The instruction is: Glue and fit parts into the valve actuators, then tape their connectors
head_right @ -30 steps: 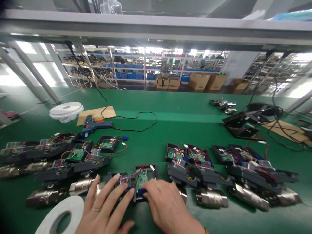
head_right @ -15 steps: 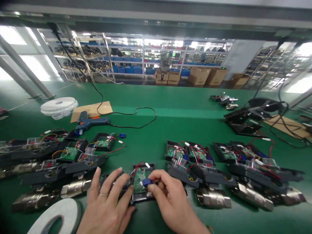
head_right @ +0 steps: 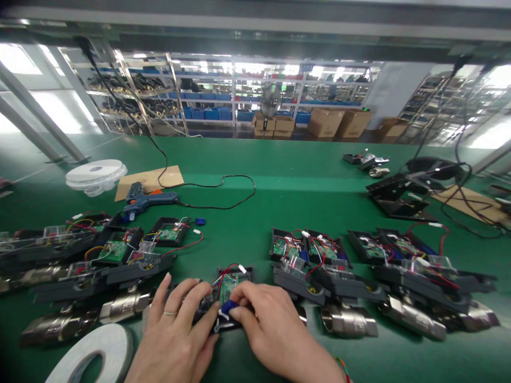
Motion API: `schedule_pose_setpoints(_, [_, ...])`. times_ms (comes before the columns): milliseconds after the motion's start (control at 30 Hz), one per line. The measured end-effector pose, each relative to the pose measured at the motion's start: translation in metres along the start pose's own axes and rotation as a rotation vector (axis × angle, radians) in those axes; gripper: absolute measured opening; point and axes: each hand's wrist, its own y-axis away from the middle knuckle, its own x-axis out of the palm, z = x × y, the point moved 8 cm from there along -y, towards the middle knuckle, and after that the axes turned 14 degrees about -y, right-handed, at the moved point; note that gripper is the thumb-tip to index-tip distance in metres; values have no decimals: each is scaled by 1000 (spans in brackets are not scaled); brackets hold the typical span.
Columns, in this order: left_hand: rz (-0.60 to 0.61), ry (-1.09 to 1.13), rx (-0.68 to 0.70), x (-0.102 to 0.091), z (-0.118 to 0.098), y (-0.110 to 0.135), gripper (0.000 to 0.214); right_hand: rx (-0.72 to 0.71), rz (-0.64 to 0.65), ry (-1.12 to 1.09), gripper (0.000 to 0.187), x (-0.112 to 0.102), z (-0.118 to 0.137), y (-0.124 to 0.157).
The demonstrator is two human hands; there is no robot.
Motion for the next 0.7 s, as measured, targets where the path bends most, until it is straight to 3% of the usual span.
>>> schedule_pose_setpoints(433, [-8,15,-13,1,0,1,29,-78,2,436,11,14,1,-1])
schedule_pose_setpoints(700, [-41,54,-51,-1,1,0,30,-499,-178,458,19,27,9,16])
